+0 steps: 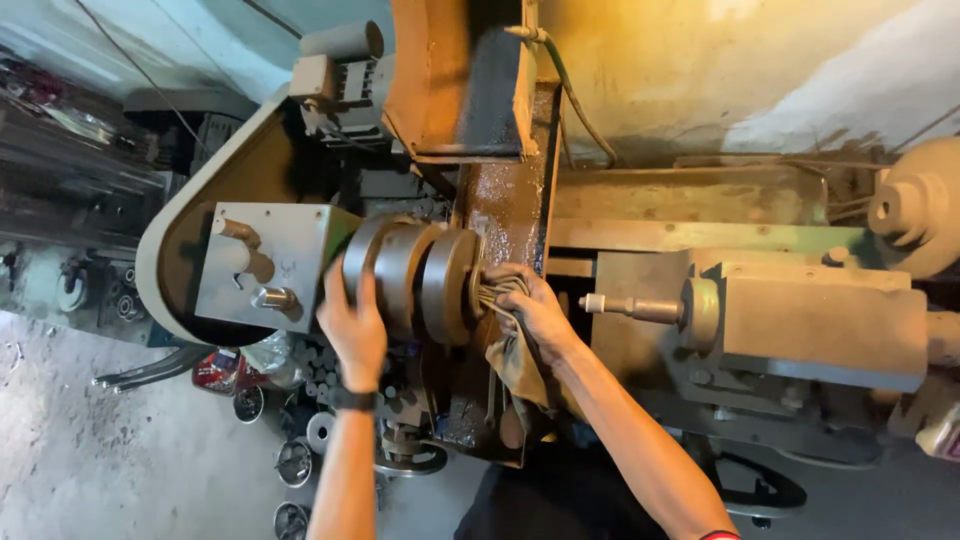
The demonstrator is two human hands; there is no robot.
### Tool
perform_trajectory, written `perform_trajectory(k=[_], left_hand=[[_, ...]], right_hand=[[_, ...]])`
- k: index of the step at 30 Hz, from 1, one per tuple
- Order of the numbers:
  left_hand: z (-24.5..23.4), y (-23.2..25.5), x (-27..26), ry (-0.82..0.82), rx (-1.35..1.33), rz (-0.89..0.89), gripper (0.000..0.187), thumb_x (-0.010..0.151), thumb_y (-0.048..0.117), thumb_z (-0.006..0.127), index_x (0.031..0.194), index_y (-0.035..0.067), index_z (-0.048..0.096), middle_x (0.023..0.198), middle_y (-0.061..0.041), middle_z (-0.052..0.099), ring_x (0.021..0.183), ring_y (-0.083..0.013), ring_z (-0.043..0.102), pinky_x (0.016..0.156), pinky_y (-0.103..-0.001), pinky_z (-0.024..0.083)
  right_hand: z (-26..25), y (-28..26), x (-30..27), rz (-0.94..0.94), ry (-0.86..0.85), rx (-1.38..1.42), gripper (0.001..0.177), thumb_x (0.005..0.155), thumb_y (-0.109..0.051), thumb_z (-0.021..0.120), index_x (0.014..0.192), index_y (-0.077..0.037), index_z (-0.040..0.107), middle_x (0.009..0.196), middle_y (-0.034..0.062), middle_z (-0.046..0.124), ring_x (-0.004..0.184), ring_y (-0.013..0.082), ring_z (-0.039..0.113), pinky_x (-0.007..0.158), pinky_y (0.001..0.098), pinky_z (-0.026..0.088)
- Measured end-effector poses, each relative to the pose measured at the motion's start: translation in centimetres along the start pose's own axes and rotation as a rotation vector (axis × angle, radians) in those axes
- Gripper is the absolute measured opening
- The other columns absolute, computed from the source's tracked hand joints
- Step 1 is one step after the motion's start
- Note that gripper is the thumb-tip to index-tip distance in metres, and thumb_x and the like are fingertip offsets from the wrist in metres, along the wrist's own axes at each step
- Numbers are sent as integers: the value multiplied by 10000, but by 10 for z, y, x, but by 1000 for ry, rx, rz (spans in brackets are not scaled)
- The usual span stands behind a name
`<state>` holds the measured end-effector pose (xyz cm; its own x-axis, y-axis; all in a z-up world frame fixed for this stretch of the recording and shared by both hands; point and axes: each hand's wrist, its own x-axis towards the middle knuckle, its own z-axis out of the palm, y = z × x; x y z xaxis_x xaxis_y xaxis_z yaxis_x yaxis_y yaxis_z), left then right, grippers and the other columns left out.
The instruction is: The person operates a metal lathe, using a wrench to tighten a chuck and a file to smooth a rotating metal part. They also use a rag to wipe the workpiece and adjust the machine's control panel.
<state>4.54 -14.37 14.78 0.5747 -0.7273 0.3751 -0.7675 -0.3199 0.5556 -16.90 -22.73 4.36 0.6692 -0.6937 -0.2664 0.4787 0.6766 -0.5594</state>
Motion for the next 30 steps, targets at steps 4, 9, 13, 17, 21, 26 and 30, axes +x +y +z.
perform_trajectory(k=[4,9,13,17,21,26,30], left_hand=[[37,-79,-111,229,-129,-15,391,1033,102,590,1372,-71,502,1229,-313,654,1105,-428,651,940,-459,509],[13,-82,-208,-193,-99,-386,284,1005,101,591,1269,0,612,1102,-204,771,991,-313,756,857,-369,567],[-9,-57,-223,-234,-289,-311,331,952,49,615,1275,-19,590,1152,-141,774,985,-207,768,851,-303,571],[-18,-39,-215,-282,-337,-341,301,964,46,599,1260,-11,615,1122,-115,782,953,-171,779,840,-281,579],[-25,-4,-202,-293,-419,-312,304,967,30,607,1266,-29,619,1148,-123,776,994,-199,765,888,-303,582],[-50,83,-161,-302,-679,-126,399,949,25,622,1339,-53,583,1344,-177,673,1210,-272,675,1040,-394,542],[-60,121,-149,-824,-929,114,437,924,11,699,1352,-39,627,1504,-229,589,1392,-357,609,1153,-438,498]], right_hand=[[8,-5,-1,10,21,-4,500,827,57,561,1313,-52,532,871,62,636,529,102,508,455,249,428],[4,1,-1,30,38,30,437,852,52,560,1275,-56,530,838,41,599,536,99,510,461,243,417],[7,-4,-4,34,31,56,359,894,40,562,1239,-47,514,817,43,575,538,93,484,472,249,413],[-4,11,-11,64,55,133,383,870,15,557,1245,-64,556,789,28,574,504,84,467,452,232,390],[12,1,-63,-50,19,301,315,915,-95,634,1208,-3,563,854,67,603,600,119,531,553,271,454],[22,-25,-156,-321,-161,-184,385,967,-355,678,1081,12,675,1030,95,661,936,205,653,832,367,563],[46,-91,-222,-405,-416,-861,228,856,-138,802,1044,-10,786,1053,79,793,1129,287,723,1012,449,552]])
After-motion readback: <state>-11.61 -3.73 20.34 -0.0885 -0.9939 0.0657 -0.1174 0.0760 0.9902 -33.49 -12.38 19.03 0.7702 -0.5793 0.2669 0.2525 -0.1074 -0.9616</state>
